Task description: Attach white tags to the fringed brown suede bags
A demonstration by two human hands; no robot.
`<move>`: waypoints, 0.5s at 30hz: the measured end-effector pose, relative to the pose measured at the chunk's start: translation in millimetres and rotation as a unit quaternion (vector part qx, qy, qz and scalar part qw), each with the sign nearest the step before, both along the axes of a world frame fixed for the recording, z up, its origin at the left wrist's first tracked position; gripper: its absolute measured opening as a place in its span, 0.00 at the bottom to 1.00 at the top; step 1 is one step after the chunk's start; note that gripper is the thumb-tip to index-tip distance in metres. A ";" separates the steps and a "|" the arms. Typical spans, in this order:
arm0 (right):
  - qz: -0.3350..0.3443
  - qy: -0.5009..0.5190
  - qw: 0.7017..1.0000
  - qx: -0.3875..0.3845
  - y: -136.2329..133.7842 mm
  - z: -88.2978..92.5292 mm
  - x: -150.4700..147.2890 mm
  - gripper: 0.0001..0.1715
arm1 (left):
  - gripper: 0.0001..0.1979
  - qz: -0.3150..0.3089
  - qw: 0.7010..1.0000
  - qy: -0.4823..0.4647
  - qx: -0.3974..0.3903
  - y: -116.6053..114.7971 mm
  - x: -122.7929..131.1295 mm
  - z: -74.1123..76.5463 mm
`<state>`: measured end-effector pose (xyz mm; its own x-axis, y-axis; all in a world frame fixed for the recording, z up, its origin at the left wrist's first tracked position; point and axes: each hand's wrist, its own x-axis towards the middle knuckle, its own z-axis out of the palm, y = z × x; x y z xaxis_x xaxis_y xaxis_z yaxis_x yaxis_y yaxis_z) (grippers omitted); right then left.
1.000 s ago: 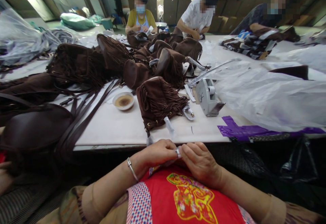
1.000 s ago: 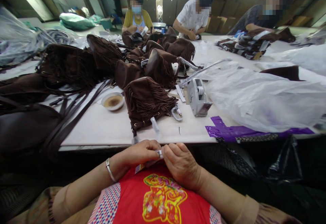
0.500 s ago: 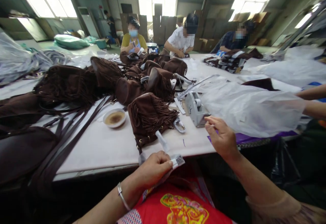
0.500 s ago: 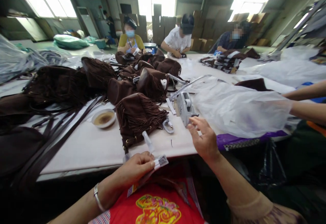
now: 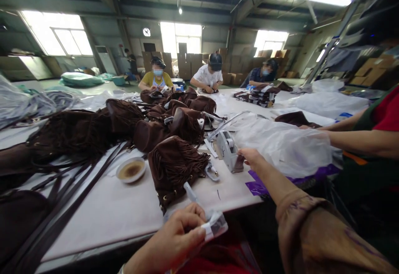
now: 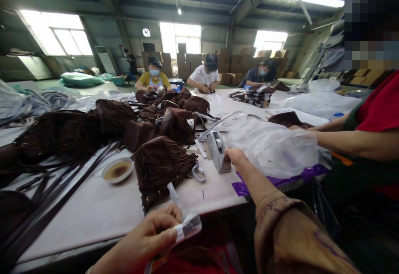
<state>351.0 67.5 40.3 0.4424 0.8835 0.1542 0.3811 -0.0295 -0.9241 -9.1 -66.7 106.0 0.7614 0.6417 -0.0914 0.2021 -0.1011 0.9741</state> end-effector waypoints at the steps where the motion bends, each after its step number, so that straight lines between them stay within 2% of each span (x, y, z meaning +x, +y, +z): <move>1: -0.010 0.013 1.000 -0.014 0.1 1.0 0.3 0.12 | 0.25 0.018 1.000 -0.004 0.005 2.1 0.3 0.1; 5: -0.048 0.052 0.997 -0.029 -13.3 5.7 -2.2 0.11 | 0.25 0.108 0.994 0.002 0.022 10.6 5.1 -11.3; 8: -0.075 0.057 0.995 -0.009 -35.8 3.6 -8.1 0.16 | 0.24 0.165 0.985 0.008 0.050 15.1 8.8 -21.0; 12: -0.081 0.084 0.992 -0.040 -60.0 -11.1 -19.0 0.20 | 0.23 0.203 0.977 -0.003 0.070 23.1 13.8 -27.7; 15: -0.080 0.084 0.992 -0.058 -60.7 -21.8 -21.9 0.18 | 0.21 0.208 0.975 0.001 0.082 30.0 20.2 -30.1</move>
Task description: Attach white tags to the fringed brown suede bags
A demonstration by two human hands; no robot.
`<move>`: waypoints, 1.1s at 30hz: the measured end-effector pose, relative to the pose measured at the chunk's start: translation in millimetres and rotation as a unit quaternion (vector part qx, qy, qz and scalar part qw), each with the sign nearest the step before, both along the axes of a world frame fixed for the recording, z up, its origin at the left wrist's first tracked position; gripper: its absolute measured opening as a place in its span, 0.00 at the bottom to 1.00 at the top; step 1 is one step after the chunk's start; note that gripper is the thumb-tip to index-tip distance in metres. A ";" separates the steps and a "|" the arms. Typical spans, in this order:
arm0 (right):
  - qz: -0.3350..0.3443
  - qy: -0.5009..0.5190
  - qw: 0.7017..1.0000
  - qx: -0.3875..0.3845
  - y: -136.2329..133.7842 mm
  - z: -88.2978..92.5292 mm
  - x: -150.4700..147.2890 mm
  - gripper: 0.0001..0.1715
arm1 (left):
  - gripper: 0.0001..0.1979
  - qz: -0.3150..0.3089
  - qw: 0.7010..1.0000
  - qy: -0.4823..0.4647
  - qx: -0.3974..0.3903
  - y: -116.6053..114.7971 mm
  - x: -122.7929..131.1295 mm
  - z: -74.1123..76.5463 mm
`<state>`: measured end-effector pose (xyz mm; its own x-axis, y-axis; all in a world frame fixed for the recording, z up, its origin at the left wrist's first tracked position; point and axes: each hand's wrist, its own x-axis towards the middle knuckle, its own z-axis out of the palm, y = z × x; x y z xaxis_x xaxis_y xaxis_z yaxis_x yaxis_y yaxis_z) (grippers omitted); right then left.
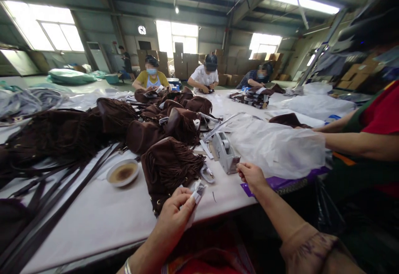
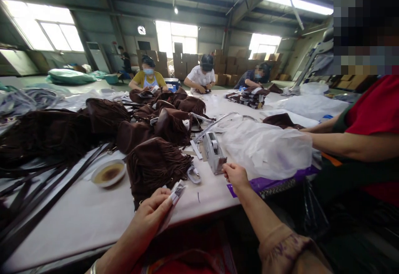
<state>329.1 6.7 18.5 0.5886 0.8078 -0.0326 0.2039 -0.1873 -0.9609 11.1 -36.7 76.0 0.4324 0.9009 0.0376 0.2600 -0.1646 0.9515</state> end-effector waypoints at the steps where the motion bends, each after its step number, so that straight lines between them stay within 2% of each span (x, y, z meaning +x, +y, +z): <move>1: -0.002 -0.008 1.000 -0.004 2.2 -2.0 1.5 0.17 | 0.21 0.004 1.000 0.002 0.006 1.4 2.6 -0.5; 6: -0.001 -0.077 0.996 -0.043 3.7 -6.7 17.4 0.11 | 0.17 0.035 0.998 -0.006 0.055 -7.8 13.8 -3.1; 10: 0.050 -0.082 0.994 -0.056 -26.2 -6.4 5.4 0.14 | 0.16 0.023 0.995 -0.016 0.091 -23.8 20.7 -7.2; 13: 0.152 -0.001 0.988 -0.001 -60.9 11.7 -26.1 0.19 | 0.15 0.026 0.993 -0.016 0.113 -27.4 27.3 -11.6; 16: 0.257 0.037 0.965 0.033 -88.7 41.7 -65.1 0.16 | 0.12 0.054 0.988 -0.009 0.142 -23.7 33.9 -15.8; 18: 0.310 0.050 0.949 0.037 -97.7 57.1 -87.1 0.14 | 0.11 0.066 0.984 0.002 0.163 -20.5 37.1 -18.2; 20: 0.345 0.064 0.936 0.029 -100.2 63.4 -102.0 0.13 | 0.10 0.069 0.980 0.017 0.184 -19.1 38.5 -20.0; 23: 0.353 0.063 0.933 0.017 -97.5 58.9 -112.2 0.15 | 0.08 0.067 0.973 0.044 0.217 -20.4 37.6 -22.0; 27: 0.318 0.012 0.948 0.004 -91.5 49.4 -116.8 0.19 | 0.06 0.068 0.957 0.086 0.269 -23.4 35.5 -24.3; 33: 0.284 -0.020 0.958 -0.021 -89.6 45.5 -119.2 0.22 | 0.05 0.070 0.935 0.133 0.321 -25.2 36.1 -27.4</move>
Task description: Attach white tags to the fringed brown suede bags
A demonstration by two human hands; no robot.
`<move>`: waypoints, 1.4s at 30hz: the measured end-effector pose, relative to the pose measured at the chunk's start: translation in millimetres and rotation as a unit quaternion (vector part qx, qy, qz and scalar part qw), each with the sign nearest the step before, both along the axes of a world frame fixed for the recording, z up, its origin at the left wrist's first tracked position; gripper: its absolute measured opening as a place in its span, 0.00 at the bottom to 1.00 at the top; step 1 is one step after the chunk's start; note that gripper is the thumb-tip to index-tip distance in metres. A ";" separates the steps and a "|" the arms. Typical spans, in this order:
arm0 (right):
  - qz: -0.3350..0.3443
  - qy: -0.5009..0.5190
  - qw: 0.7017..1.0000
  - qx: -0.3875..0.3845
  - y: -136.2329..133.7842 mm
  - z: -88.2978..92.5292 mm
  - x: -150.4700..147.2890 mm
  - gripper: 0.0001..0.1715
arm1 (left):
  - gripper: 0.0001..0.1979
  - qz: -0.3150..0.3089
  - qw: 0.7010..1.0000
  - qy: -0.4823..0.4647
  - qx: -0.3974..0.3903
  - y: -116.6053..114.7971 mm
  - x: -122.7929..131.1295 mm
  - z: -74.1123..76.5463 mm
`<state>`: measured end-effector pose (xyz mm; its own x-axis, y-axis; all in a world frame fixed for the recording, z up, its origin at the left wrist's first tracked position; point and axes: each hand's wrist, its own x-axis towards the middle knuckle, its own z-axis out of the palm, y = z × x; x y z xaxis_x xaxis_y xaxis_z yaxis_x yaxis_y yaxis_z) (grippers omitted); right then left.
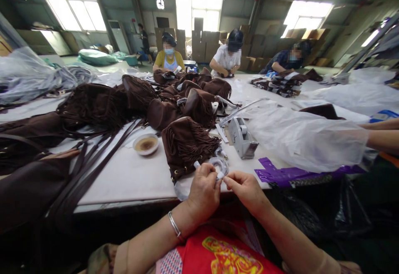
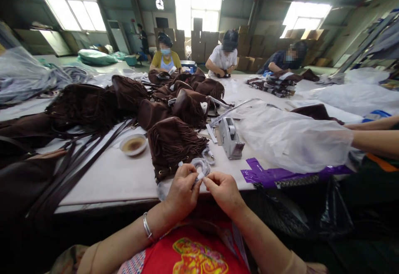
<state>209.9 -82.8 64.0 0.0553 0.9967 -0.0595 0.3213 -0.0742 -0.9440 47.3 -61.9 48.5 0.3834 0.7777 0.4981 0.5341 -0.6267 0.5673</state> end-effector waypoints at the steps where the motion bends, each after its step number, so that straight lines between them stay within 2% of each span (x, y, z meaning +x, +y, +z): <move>1: -0.002 -0.002 1.000 -0.002 -0.2 -1.4 0.3 0.22 | 0.05 0.002 1.000 0.010 0.003 -0.2 0.2 -0.2; 7: 0.002 -0.009 1.000 -0.009 -1.0 -10.8 2.8 0.24 | 0.05 -0.003 0.998 0.052 0.020 -1.0 0.6 -0.7; 15: 0.018 0.021 0.999 -0.027 -0.5 -12.8 4.6 0.27 | 0.09 -0.005 0.996 0.080 0.049 -0.9 -1.7 -3.7; 18: 0.014 0.051 0.997 -0.055 0.3 -14.8 2.5 0.28 | 0.09 -0.029 0.994 0.091 0.045 -1.3 -1.7 -5.6; 23: -0.051 0.135 0.979 -0.147 0.8 -21.2 -7.4 0.31 | 0.10 -0.068 0.990 0.119 0.032 -3.4 -0.5 -10.4; 26: -0.046 0.160 0.975 -0.146 -2.7 -23.4 -9.6 0.31 | 0.09 -0.060 0.989 0.127 0.041 -3.0 -2.3 -10.4; 30: -0.023 0.217 0.967 -0.136 -8.9 -21.6 -8.0 0.28 | 0.08 -0.026 0.993 0.103 0.059 -0.1 -6.4 -6.0; 35: -0.026 0.291 0.946 -0.142 -9.3 -19.3 -10.4 0.25 | 0.08 -0.013 0.996 0.063 0.057 1.6 -8.6 -0.3; 38: -0.011 0.310 0.944 -0.113 -7.3 -19.6 -14.1 0.22 | 0.07 -0.016 1.000 0.017 0.015 2.5 -9.5 4.1; 42: 0.002 0.316 0.946 -0.076 -5.6 -18.2 -21.0 0.22 | 0.11 -0.042 0.991 -0.086 -0.092 6.0 -14.6 13.1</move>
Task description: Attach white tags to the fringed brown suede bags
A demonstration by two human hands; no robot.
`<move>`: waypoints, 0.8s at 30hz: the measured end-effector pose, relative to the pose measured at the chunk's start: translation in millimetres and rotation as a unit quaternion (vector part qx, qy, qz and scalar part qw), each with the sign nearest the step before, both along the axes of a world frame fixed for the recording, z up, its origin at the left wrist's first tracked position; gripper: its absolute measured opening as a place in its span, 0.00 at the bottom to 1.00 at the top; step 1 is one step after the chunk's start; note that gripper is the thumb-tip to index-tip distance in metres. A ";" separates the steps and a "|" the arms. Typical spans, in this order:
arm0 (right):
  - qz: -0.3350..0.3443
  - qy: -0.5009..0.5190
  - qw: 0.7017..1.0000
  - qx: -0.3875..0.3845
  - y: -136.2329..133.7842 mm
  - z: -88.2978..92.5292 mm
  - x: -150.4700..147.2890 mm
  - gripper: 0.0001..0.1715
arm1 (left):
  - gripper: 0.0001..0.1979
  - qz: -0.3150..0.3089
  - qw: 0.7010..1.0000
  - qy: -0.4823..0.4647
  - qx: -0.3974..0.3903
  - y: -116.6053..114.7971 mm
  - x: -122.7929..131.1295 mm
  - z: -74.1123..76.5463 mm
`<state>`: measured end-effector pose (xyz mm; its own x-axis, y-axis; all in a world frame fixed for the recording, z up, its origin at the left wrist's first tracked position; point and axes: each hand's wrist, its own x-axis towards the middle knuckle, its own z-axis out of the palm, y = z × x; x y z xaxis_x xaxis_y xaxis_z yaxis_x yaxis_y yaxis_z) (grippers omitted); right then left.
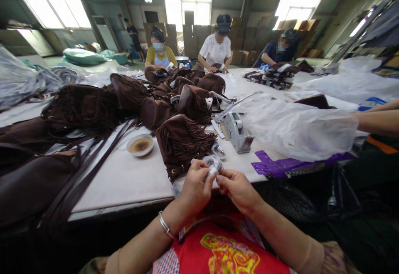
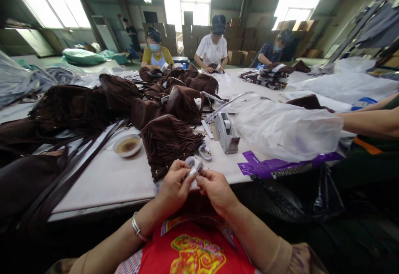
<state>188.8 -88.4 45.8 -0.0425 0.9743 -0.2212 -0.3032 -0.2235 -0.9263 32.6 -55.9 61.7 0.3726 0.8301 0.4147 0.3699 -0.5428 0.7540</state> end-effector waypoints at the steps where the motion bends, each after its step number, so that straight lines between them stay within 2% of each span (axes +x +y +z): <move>1: -0.002 -0.010 1.000 0.013 0.3 0.9 -1.7 0.23 | 0.12 -0.009 0.999 -0.016 -0.027 1.2 -2.4 2.9; 6: -0.001 -0.076 0.992 0.096 4.2 5.9 -5.1 0.19 | 0.16 -0.070 0.989 -0.043 -0.120 6.9 -17.2 17.2; 9: 0.009 -0.121 0.982 0.146 9.4 7.8 -4.0 0.15 | 0.19 -0.093 0.981 -0.058 -0.162 9.7 -23.2 20.7; 13: 0.016 -0.159 0.971 0.178 15.5 11.1 -6.5 0.12 | 0.23 -0.105 0.970 -0.089 -0.200 11.8 -27.6 15.4; 16: 0.021 -0.157 0.972 0.172 17.8 13.1 -12.3 0.14 | 0.24 -0.094 0.967 -0.103 -0.213 11.7 -29.9 8.5; 20: 0.000 -0.175 0.975 0.138 20.4 6.5 -19.0 0.16 | 0.22 -0.077 0.983 -0.070 -0.150 6.0 -28.4 7.0; 24: -0.032 -0.159 0.986 0.050 18.3 -7.4 -19.3 0.18 | 0.18 -0.064 0.996 0.010 -0.061 -9.7 -22.6 13.5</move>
